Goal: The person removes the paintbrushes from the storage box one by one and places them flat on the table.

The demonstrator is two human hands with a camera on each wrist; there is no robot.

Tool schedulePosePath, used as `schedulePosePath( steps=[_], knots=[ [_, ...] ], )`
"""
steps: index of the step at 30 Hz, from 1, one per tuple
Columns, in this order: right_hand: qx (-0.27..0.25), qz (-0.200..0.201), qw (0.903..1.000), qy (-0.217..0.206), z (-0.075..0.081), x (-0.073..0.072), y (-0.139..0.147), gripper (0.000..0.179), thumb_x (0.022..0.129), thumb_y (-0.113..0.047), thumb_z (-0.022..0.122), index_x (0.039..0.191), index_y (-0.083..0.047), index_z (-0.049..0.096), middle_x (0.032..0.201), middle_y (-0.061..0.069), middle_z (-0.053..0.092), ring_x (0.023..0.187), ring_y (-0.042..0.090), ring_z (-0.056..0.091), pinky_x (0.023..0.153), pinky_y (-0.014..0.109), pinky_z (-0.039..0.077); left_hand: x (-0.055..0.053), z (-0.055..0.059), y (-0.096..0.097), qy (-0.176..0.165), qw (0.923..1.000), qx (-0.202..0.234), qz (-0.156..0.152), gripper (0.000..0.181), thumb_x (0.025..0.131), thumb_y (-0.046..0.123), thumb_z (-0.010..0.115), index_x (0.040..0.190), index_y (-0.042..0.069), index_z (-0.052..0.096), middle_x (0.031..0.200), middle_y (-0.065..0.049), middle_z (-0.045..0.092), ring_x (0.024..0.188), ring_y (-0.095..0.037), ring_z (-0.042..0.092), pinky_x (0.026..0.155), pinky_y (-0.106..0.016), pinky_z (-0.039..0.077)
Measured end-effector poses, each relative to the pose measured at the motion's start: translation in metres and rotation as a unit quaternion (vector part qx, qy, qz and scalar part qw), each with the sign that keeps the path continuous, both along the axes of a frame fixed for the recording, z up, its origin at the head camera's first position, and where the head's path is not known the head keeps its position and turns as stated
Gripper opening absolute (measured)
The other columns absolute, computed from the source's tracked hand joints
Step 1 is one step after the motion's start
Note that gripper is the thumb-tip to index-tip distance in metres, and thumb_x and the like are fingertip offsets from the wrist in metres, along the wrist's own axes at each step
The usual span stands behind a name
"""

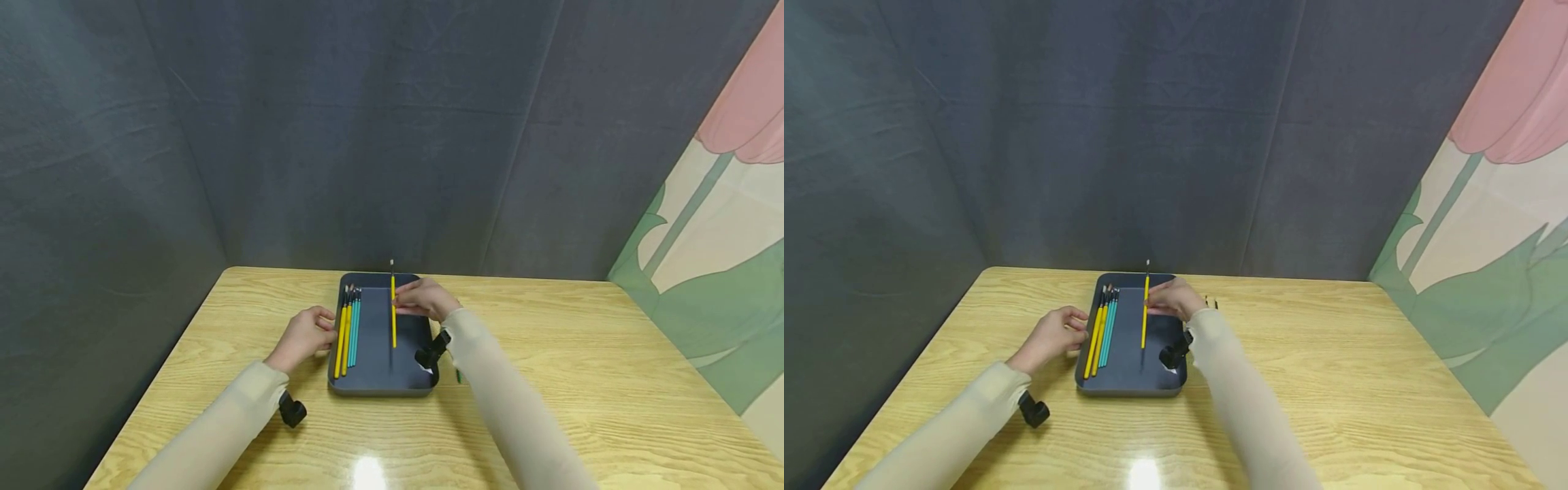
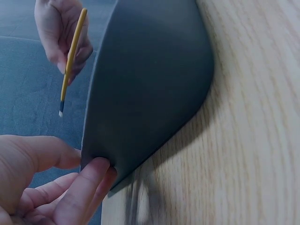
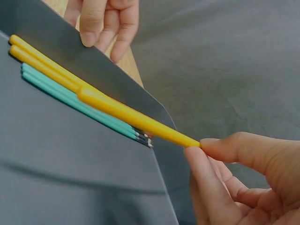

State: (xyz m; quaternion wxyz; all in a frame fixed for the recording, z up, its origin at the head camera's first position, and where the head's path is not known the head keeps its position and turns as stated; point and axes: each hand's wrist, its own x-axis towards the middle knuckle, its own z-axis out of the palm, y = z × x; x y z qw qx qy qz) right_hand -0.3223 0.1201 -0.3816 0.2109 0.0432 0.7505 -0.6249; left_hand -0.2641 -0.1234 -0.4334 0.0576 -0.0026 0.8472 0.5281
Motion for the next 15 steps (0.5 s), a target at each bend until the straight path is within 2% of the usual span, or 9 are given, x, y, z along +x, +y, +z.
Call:
schedulePosePath(
  steps=[5, 11, 15],
  knots=[
    [-0.016, 0.007, 0.9998, 0.007, 0.002, 0.002, 0.019, 0.035, 0.091, 0.008, 0.056, 0.125, 0.012, 0.051, 0.118, 0.028, 0.061, 0.073, 0.011, 0.067, 0.078, 0.024, 0.06, 0.0, 0.0, 0.0, 0.0, 1.0, 0.002, 0.002, 0.034, 0.083, -0.001, 0.065, 0.117, -0.001, 0.059, 0.101, -0.018, 0.063, 0.074, -0.018, 0.066, 0.067, -0.03, 0.061],
    [-0.028, 0.006, 0.9996, 0.008, 0.004, 0.005, 0.038, 0.038, 0.092, 0.008, 0.055, 0.128, 0.014, 0.046, 0.101, 0.016, 0.061, 0.076, 0.012, 0.066, 0.078, 0.023, 0.059, 0.0, 0.001, 0.0, -0.001, 1.0, 0.002, 0.004, 0.034, 0.083, -0.002, 0.065, 0.117, -0.002, 0.058, 0.101, -0.018, 0.063, 0.075, -0.018, 0.066, 0.068, -0.031, 0.061],
    [-0.027, 0.011, 0.9995, 0.011, 0.003, 0.008, 0.051, 0.04, 0.093, 0.007, 0.054, 0.131, 0.015, 0.044, 0.101, 0.015, 0.061, 0.078, 0.011, 0.066, 0.086, 0.027, 0.058, 0.001, 0.001, 0.0, -0.002, 1.0, -0.001, 0.005, 0.034, 0.084, -0.001, 0.065, 0.117, -0.002, 0.059, 0.101, -0.018, 0.063, 0.075, -0.018, 0.066, 0.068, -0.031, 0.061]
  ],
)
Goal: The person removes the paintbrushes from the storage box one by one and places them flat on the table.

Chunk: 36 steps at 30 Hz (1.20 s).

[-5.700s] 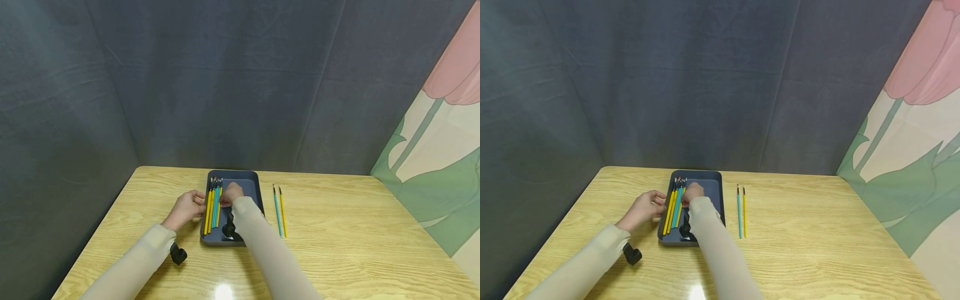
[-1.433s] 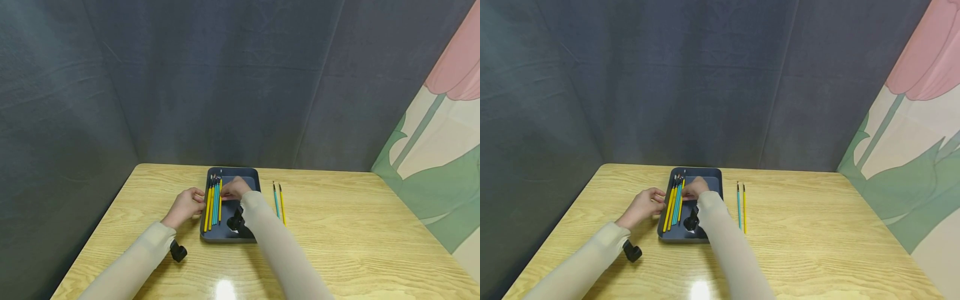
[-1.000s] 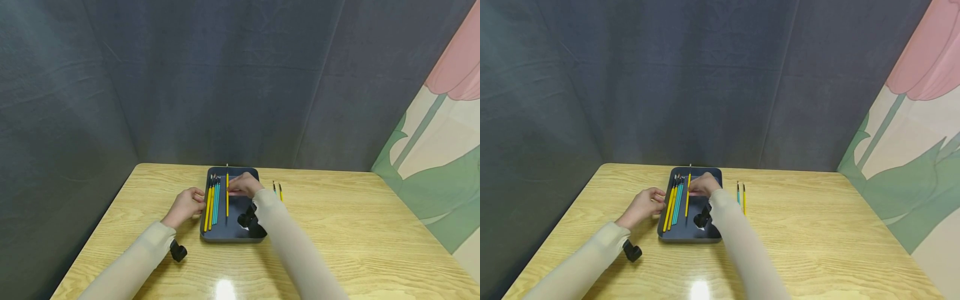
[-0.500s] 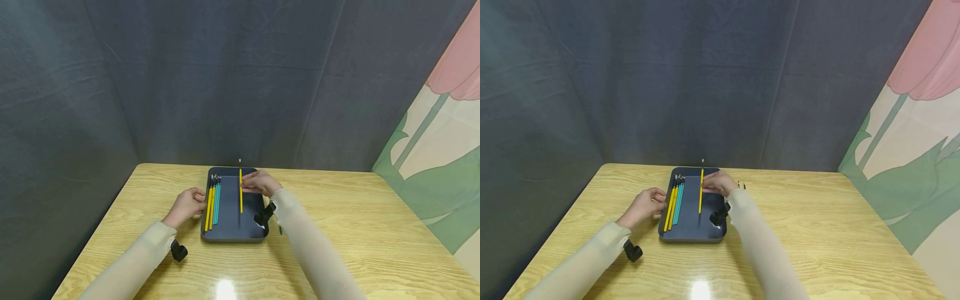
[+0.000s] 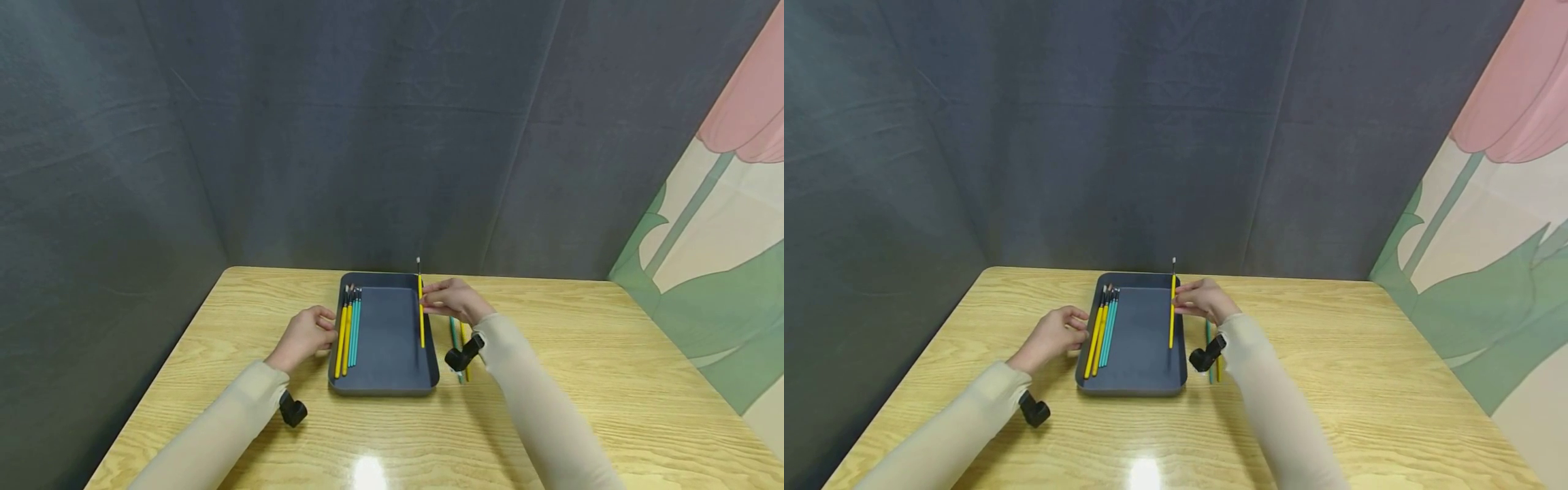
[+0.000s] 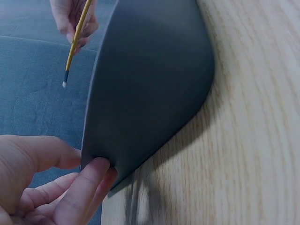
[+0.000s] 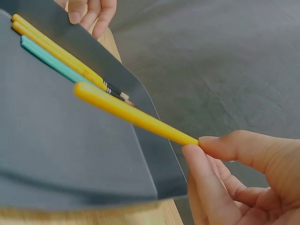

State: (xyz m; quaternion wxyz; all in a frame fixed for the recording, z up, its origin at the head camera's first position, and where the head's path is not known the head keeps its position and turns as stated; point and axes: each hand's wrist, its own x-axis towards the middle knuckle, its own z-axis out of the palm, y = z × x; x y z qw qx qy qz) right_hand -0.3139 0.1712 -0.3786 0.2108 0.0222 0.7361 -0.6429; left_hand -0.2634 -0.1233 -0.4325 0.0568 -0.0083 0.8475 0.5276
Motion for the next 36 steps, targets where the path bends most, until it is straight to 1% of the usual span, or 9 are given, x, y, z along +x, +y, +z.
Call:
schedulePosePath(
  steps=[2, 5, 8, 13, 17, 23, 30, 36],
  knots=[
    [0.004, 0.004, 1.0, 0.003, 0.0, 0.002, 0.007, 0.041, 0.093, 0.007, 0.053, 0.133, 0.015, 0.042, 0.1, 0.014, 0.062, 0.078, 0.01, 0.067, 0.092, 0.03, 0.056, 0.0, 0.001, 0.0, 0.0, 1.0, -0.001, 0.0, 0.034, 0.084, -0.001, 0.065, 0.117, -0.002, 0.059, 0.101, -0.018, 0.063, 0.075, -0.018, 0.066, 0.068, -0.031, 0.061],
    [0.006, 0.008, 0.9999, 0.009, 0.0, 0.005, 0.017, 0.044, 0.094, 0.007, 0.052, 0.134, 0.017, 0.04, 0.095, 0.011, 0.062, 0.078, 0.009, 0.066, 0.093, 0.031, 0.055, 0.0, 0.001, 0.001, 0.0, 1.0, 0.001, 0.0, 0.034, 0.084, -0.001, 0.065, 0.117, -0.001, 0.059, 0.101, -0.018, 0.063, 0.075, -0.018, 0.066, 0.068, -0.031, 0.061],
    [0.009, 0.01, 0.9998, 0.015, -0.001, 0.008, 0.027, 0.046, 0.093, 0.006, 0.053, 0.135, 0.018, 0.038, 0.093, 0.01, 0.063, 0.078, 0.009, 0.067, 0.089, 0.028, 0.057, 0.0, 0.001, 0.001, 0.003, 1.0, 0.004, -0.001, 0.034, 0.084, -0.001, 0.065, 0.117, -0.001, 0.059, 0.101, -0.018, 0.063, 0.075, -0.018, 0.066, 0.068, -0.031, 0.061],
    [0.017, 0.01, 0.9997, 0.014, -0.004, 0.014, 0.041, 0.046, 0.093, 0.004, 0.053, 0.135, 0.017, 0.038, 0.098, 0.012, 0.064, 0.079, 0.008, 0.067, 0.088, 0.028, 0.057, 0.001, 0.001, 0.0, 0.001, 1.0, 0.006, -0.001, 0.034, 0.084, -0.001, 0.065, 0.117, -0.001, 0.059, 0.101, -0.018, 0.063, 0.076, -0.019, 0.066, 0.069, -0.032, 0.062],
    [0.017, 0.01, 0.9997, 0.014, -0.009, 0.017, 0.05, 0.045, 0.093, 0.005, 0.053, 0.133, 0.018, 0.038, 0.095, 0.01, 0.063, 0.08, 0.008, 0.067, 0.085, 0.027, 0.058, 0.0, 0.001, 0.0, -0.001, 1.0, 0.007, -0.001, 0.034, 0.084, -0.001, 0.065, 0.117, -0.001, 0.059, 0.101, -0.018, 0.063, 0.076, -0.019, 0.066, 0.069, -0.032, 0.062],
    [0.018, 0.01, 0.9997, 0.015, -0.019, 0.021, 0.063, 0.043, 0.093, 0.006, 0.054, 0.131, 0.02, 0.039, 0.093, 0.01, 0.065, 0.078, 0.009, 0.067, 0.079, 0.024, 0.06, 0.001, 0.001, 0.0, 0.002, 1.0, 0.009, -0.002, 0.033, 0.084, -0.002, 0.066, 0.117, -0.003, 0.059, 0.1, -0.018, 0.063, 0.075, -0.02, 0.066, 0.067, -0.032, 0.062],
    [0.024, 0.008, 0.9997, 0.006, -0.031, 0.026, 0.078, 0.044, 0.095, 0.006, 0.051, 0.133, 0.021, 0.036, 0.096, 0.012, 0.064, 0.081, 0.01, 0.068, 0.079, 0.024, 0.059, 0.002, 0.001, 0.001, 0.0, 1.0, 0.006, -0.001, 0.035, 0.084, -0.001, 0.066, 0.118, -0.003, 0.059, 0.1, -0.018, 0.064, 0.076, -0.02, 0.067, 0.069, -0.033, 0.062],
    [0.021, 0.005, 0.9997, 0.008, -0.039, 0.027, 0.085, 0.043, 0.095, 0.006, 0.05, 0.132, 0.022, 0.035, 0.093, 0.01, 0.062, 0.082, 0.01, 0.067, 0.078, 0.023, 0.059, 0.001, 0.001, 0.001, -0.001, 1.0, 0.0, 0.001, 0.034, 0.084, 0.0, 0.066, 0.117, -0.001, 0.06, 0.101, -0.018, 0.064, 0.077, -0.02, 0.067, 0.069, -0.032, 0.062]
  ],
)
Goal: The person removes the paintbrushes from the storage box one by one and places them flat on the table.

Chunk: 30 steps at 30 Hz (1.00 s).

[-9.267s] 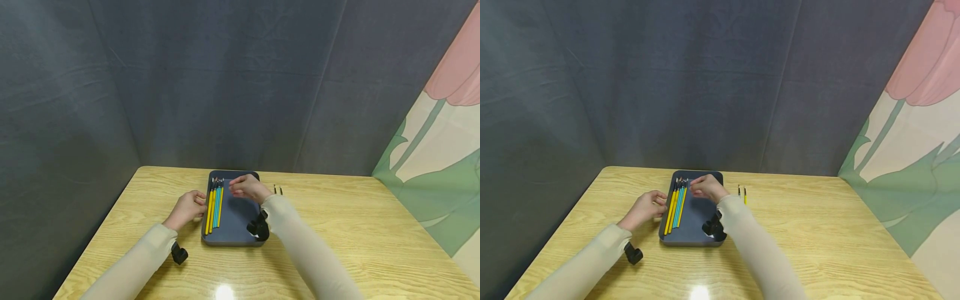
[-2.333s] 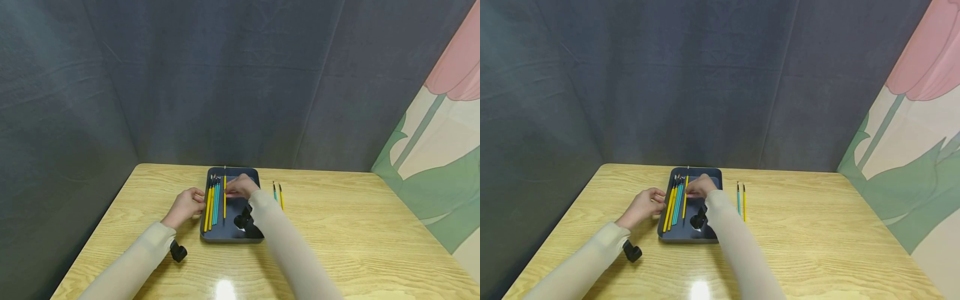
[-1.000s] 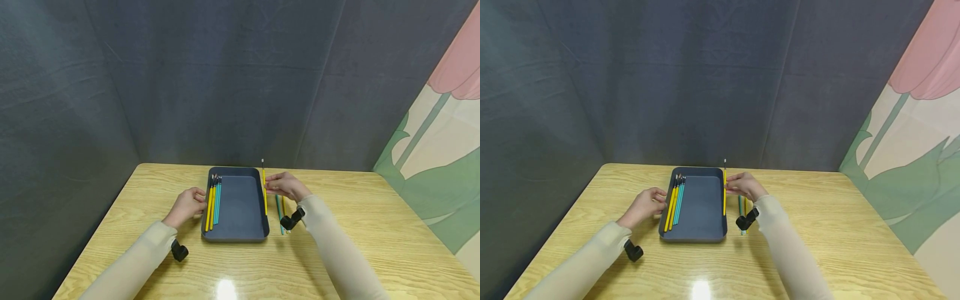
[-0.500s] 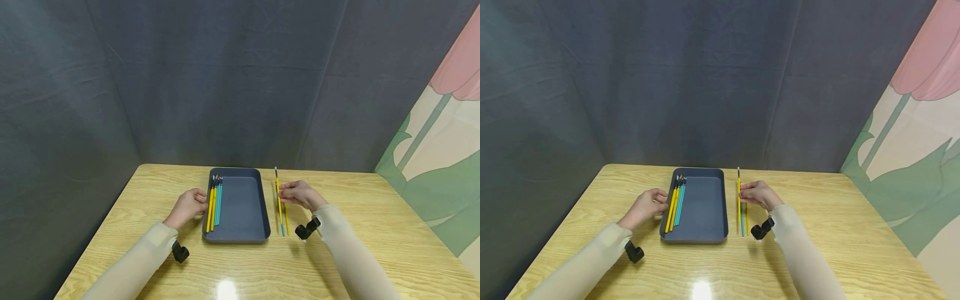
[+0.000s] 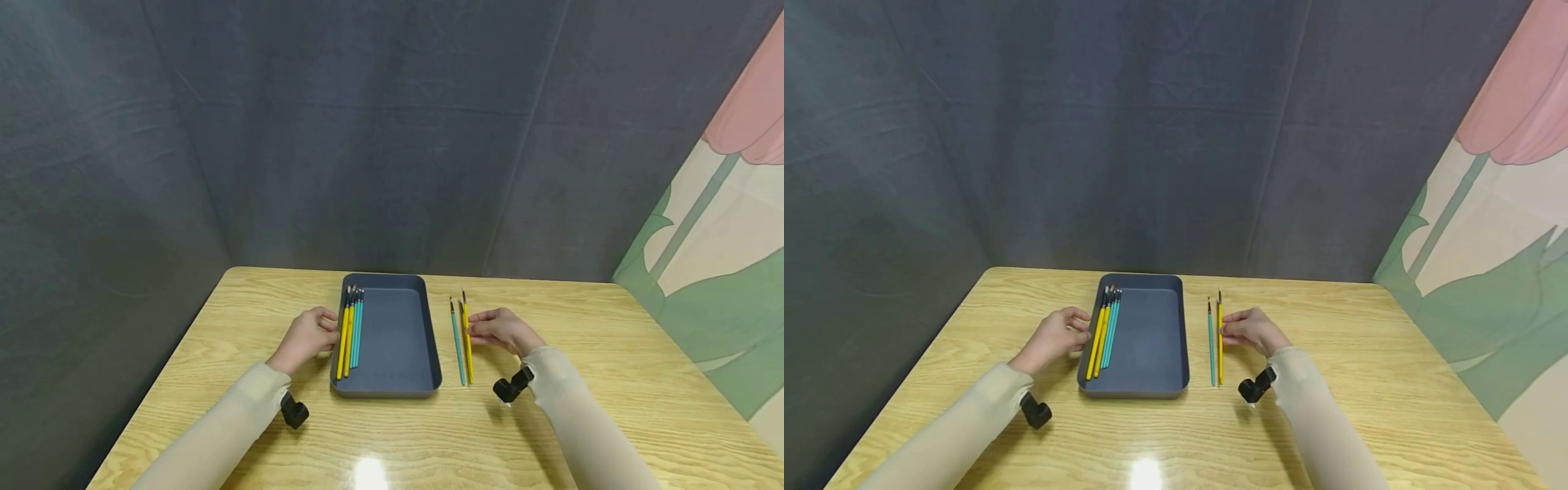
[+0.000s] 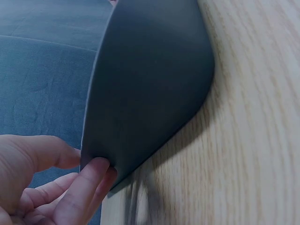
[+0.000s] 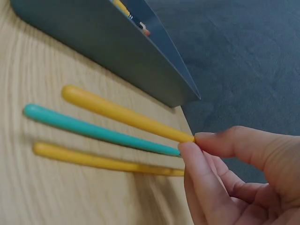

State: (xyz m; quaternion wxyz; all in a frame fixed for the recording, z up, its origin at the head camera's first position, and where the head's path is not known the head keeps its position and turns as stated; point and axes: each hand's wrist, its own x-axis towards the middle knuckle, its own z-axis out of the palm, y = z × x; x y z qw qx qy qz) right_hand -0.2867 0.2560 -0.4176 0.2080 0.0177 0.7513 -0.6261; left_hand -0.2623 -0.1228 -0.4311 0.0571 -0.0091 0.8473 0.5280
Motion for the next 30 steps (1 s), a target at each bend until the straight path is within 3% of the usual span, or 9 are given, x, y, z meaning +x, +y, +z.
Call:
schedulePosePath(
  steps=[17, 30],
  knots=[
    [0.049, -0.011, 0.9987, -0.005, -0.015, -0.003, 0.005, 0.035, 0.091, 0.007, 0.056, 0.122, 0.02, 0.046, 0.088, 0.009, 0.066, 0.075, 0.01, 0.067, 0.074, 0.023, 0.06, -0.001, -0.001, -0.001, 0.002, 1.0, -0.001, -0.002, 0.034, 0.085, 0.0, 0.066, 0.118, -0.002, 0.059, 0.101, -0.018, 0.063, 0.075, -0.018, 0.066, 0.068, -0.032, 0.061],
    [0.083, -0.028, 0.9961, -0.014, -0.015, -0.006, 0.0, 0.031, 0.089, 0.008, 0.059, 0.117, 0.018, 0.05, 0.084, 0.008, 0.065, 0.069, 0.01, 0.067, 0.068, 0.023, 0.06, -0.001, -0.001, -0.001, -0.001, 1.0, 0.003, -0.002, 0.034, 0.085, 0.0, 0.066, 0.118, -0.002, 0.059, 0.101, -0.017, 0.063, 0.076, -0.019, 0.066, 0.068, -0.031, 0.061]
  ],
)
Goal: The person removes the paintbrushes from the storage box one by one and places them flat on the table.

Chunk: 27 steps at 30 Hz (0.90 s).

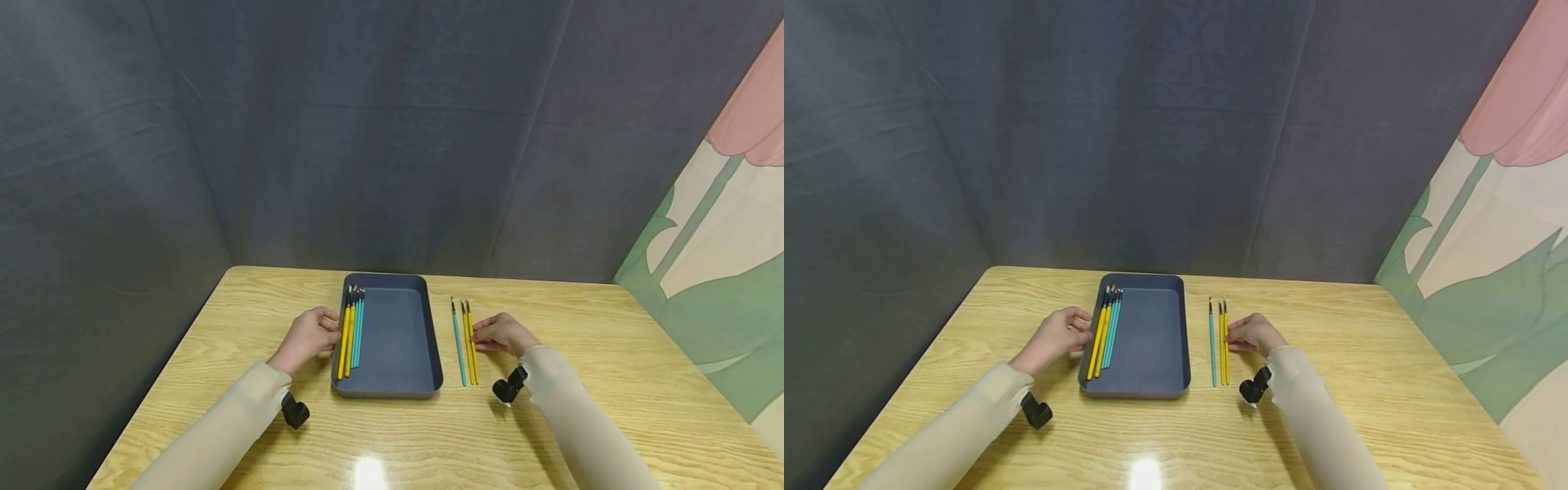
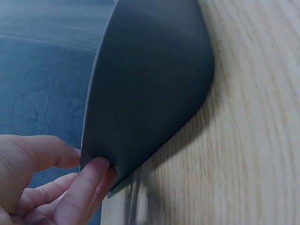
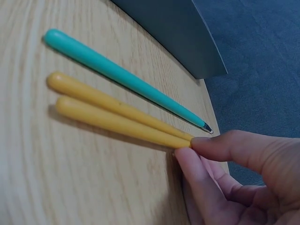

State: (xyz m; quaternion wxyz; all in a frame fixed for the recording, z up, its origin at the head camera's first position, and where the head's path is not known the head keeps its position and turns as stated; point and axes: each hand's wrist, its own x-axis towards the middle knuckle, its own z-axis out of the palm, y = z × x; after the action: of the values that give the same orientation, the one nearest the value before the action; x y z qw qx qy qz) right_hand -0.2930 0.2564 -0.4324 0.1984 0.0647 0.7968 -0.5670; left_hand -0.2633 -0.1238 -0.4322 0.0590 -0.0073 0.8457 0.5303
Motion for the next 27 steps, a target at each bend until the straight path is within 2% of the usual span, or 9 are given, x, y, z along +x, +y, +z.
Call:
schedulePosePath(
  steps=[27],
  knots=[
    [0.002, -0.007, 0.9999, -0.012, -0.0001, -0.0019, -0.0011, 0.036, 0.089, 0.006, 0.061, 0.121, 0.017, 0.049, 0.086, 0.008, 0.065, 0.069, 0.01, 0.066, 0.068, 0.023, 0.06, -0.0009, 0.0003, -0.0015, 0.006, 1.0, -0.006, 0.0, 0.034, 0.085, 0.001, 0.066, 0.118, -0.002, 0.059, 0.1, -0.017, 0.063, 0.075, -0.018, 0.066, 0.068, -0.031, 0.061]
  ],
)
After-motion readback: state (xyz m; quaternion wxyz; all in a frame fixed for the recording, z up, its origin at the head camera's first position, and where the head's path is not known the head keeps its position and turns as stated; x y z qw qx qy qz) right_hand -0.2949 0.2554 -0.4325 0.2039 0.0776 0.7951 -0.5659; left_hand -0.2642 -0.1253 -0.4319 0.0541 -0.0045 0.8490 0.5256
